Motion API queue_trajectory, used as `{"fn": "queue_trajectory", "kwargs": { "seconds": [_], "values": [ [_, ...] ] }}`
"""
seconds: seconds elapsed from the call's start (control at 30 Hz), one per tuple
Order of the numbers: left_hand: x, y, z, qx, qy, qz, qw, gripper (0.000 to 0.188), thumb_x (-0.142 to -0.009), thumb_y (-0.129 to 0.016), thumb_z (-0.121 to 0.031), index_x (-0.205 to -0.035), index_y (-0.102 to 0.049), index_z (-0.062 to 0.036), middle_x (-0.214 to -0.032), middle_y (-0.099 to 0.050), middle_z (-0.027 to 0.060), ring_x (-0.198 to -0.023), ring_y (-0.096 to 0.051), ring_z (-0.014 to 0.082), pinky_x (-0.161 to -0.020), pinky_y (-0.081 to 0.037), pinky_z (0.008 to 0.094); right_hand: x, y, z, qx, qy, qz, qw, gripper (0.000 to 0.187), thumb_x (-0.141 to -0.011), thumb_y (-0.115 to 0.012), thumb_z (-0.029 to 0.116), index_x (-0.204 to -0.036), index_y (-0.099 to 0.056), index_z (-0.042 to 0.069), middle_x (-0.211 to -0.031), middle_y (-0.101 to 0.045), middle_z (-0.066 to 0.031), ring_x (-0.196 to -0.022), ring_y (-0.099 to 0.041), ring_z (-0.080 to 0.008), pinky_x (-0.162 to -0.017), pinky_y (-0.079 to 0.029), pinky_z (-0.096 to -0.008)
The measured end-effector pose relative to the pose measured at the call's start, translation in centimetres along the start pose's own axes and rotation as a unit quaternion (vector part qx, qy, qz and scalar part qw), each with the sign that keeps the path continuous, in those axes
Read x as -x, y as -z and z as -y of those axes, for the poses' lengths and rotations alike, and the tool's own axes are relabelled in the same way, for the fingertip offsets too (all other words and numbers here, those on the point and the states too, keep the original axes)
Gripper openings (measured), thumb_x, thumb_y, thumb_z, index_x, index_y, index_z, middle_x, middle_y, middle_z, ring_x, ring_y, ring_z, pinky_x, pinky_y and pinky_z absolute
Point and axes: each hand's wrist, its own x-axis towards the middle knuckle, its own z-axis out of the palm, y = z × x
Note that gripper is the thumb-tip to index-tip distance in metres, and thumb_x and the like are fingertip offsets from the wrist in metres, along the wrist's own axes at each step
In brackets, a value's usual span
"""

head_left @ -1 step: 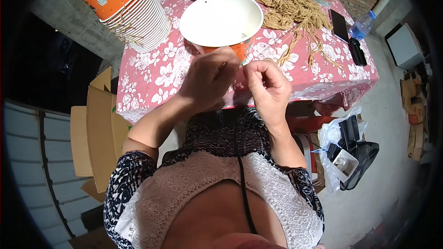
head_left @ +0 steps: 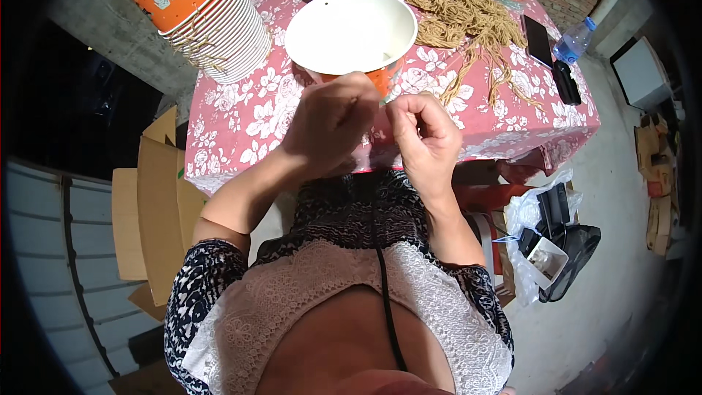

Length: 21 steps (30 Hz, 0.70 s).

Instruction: Tying decorative or functional rope handles onto paper buckets.

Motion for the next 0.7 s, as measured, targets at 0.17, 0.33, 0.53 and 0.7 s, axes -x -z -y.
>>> {"fn": "queue_trajectory", "kwargs": {
  "seconds": [0.17, 0.33, 0.53, 0.7],
  "values": [
    [-1.4, 2.7, -0.6, 0.065, 0.067, -0.098, 0.991, 0.02, -0.095, -0.055, -0.011, -0.079, -0.058, 0.0012, -0.068, -0.054, -0.0001, -0.064, -0.048, 0.0049, -0.057, -0.042, 0.0222, -0.8, -0.6, -0.4, 0.02, -0.003, -0.056, 0.998, 0.007, -0.082, -0.066, -0.004, -0.078, -0.06, -0.001, -0.065, -0.05, -0.0001, -0.056, -0.042, -0.0046, -0.05, -0.036, -0.022],
    [-2.9, 4.6, -1.0, -0.006, 0.023, -0.144, 0.989, 0.018, -0.092, -0.058, -0.013, -0.084, -0.061, 0.0025, -0.063, -0.054, -0.0009, -0.058, -0.045, 0.0043, -0.051, -0.038, 0.0227, -1.1, -1.0, -1.0, 0.069, 0.003, -0.073, 0.995, 0.013, -0.08, -0.067, -0.003, -0.073, -0.056, 0.0, -0.061, -0.05, -0.0029, -0.054, -0.043, -0.0078, -0.05, -0.039, -0.0248],
    [-4.6, 5.8, 0.5, -0.086, -0.028, -0.101, 0.991, 0.021, -0.09, -0.06, -0.016, -0.081, -0.061, 0.0037, -0.059, -0.055, 0.007, -0.053, -0.048, 0.0102, -0.051, -0.04, 0.0273, -1.4, -1.0, -1.3, 0.084, -0.011, -0.075, 0.994, 0.015, -0.079, -0.066, -0.003, -0.071, -0.053, -0.001, -0.061, -0.051, -0.0046, -0.054, -0.045, -0.0101, -0.051, -0.04, -0.0264],
    [-6.3, 6.6, 0.7, -0.175, -0.002, -0.005, 0.984, 0.022, -0.092, -0.058, -0.017, -0.084, -0.062, 0.0036, -0.064, -0.055, 0.0056, -0.058, -0.049, 0.0106, -0.054, -0.04, 0.0272, -1.8, -1.1, -1.0, 0.096, -0.012, -0.064, 0.993, 0.015, -0.08, -0.066, -0.002, -0.071, -0.054, -0.002, -0.061, -0.051, -0.0052, -0.054, -0.046, -0.0106, -0.052, -0.041, -0.0266]
  ]
}}
